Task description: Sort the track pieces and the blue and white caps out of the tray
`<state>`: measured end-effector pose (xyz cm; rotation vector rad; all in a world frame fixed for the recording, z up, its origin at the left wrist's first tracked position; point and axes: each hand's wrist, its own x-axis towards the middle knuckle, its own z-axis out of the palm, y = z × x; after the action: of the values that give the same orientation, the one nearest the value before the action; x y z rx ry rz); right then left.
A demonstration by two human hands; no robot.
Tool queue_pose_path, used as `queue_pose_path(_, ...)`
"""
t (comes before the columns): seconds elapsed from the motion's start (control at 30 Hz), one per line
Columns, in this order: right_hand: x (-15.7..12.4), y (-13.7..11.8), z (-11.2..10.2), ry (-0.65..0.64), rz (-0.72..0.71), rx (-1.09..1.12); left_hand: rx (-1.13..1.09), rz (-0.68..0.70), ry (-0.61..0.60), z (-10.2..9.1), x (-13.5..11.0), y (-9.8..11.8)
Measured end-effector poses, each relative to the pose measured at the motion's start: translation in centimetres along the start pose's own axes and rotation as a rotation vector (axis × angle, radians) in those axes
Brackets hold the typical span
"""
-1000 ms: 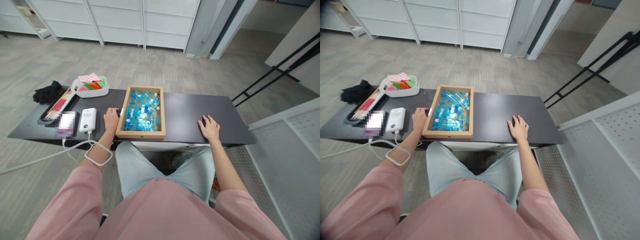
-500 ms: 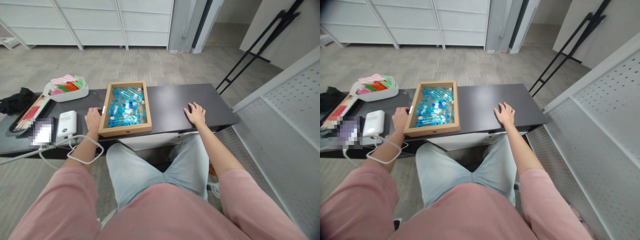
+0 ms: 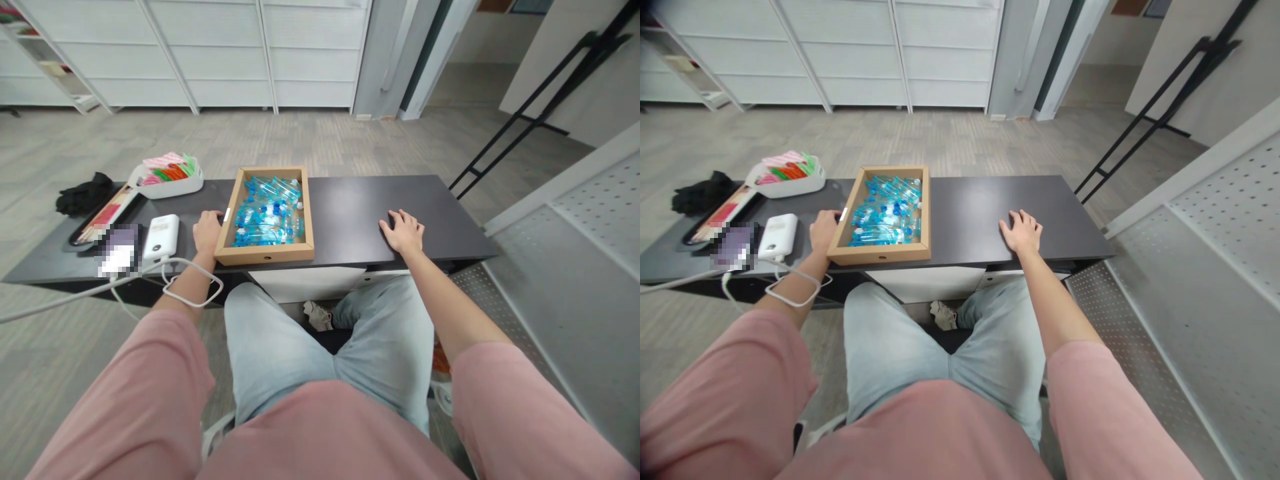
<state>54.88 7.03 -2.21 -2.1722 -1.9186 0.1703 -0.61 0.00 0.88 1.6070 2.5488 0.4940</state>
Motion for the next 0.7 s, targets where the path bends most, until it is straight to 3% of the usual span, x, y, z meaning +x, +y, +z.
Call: queue_pose_path(0.7,-0.28,-0.74,-0.68,-0.035,0.014,-0.037,0.065,-0.039,-0.006,0.24,0.27,0.02)
